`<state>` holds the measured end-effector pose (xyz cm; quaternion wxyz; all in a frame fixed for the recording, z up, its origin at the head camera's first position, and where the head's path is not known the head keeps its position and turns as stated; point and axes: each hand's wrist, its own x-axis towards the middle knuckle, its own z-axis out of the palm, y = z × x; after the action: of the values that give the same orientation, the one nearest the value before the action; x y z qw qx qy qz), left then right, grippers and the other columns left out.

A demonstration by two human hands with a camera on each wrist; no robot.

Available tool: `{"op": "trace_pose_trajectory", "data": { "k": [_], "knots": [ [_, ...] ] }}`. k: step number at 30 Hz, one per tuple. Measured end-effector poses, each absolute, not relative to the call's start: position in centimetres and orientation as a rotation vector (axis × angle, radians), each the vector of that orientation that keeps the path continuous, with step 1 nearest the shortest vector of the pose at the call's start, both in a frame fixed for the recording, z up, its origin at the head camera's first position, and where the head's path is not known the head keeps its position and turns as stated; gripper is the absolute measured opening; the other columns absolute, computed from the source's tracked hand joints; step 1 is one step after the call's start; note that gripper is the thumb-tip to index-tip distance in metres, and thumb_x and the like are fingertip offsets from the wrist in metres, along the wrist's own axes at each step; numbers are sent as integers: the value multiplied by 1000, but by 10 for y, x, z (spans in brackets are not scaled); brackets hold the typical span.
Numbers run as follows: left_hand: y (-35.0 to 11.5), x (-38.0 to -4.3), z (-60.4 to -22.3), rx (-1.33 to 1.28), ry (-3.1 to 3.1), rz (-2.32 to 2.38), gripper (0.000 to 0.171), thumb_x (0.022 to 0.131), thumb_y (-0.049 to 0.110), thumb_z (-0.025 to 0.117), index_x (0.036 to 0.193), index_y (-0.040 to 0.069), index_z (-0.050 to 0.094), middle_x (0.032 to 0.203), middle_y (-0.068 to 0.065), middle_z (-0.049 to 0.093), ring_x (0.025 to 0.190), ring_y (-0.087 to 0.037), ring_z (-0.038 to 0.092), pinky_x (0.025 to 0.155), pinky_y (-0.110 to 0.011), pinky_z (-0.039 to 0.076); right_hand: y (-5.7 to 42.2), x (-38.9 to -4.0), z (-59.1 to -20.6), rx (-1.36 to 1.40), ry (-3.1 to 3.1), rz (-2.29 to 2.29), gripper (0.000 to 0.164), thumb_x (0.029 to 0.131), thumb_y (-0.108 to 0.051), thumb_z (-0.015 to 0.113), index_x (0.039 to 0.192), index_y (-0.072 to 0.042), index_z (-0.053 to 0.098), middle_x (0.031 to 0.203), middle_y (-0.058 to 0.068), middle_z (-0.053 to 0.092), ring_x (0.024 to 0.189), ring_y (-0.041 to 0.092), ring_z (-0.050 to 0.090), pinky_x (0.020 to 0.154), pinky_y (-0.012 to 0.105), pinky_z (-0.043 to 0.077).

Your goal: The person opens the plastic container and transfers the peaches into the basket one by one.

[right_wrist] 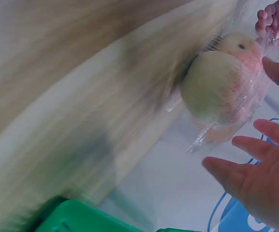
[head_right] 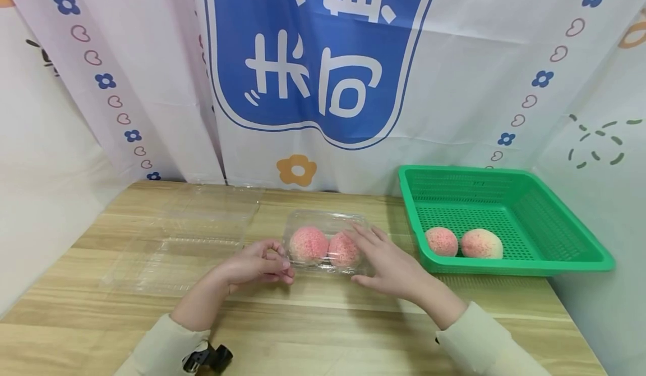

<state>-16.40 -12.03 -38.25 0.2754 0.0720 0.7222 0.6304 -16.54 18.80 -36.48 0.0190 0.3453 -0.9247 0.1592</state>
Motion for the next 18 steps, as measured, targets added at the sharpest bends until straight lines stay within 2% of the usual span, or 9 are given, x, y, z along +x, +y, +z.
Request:
{"op": "trace_pose_trajectory", "data": {
  "k": [7, 13, 18],
  "knots": [
    [-119, -163, -387, 188, 1937, 1694, 16, 97, 4, 57, 104, 2, 43, 97, -22, 73, 81, -17, 73, 75, -24, 57, 193, -165, -374, 1044, -2860, 523, 74, 90, -30, 74, 152, -10, 39, 159, 17, 35, 139, 39, 44, 105, 56, 46],
    [-118, -162, -389, 192, 1983, 1671, 18, 98, 10, 59, 103, 3, 43, 99, -24, 73, 83, -19, 74, 77, -27, 58, 187, -168, -380, 1006, -2834, 442, 74, 88, -41, 74, 148, -10, 44, 156, 17, 42, 135, 39, 50, 103, 57, 47],
    [-117, -163, -389, 206, 2006, 1660, 18, 98, 11, 59, 104, 3, 44, 100, -24, 73, 84, -20, 74, 79, -31, 58, 186, -170, -380, 991, -2791, 376, 72, 87, -44, 75, 144, -7, 50, 150, 16, 49, 127, 39, 58, 96, 52, 53]
  ]
}}
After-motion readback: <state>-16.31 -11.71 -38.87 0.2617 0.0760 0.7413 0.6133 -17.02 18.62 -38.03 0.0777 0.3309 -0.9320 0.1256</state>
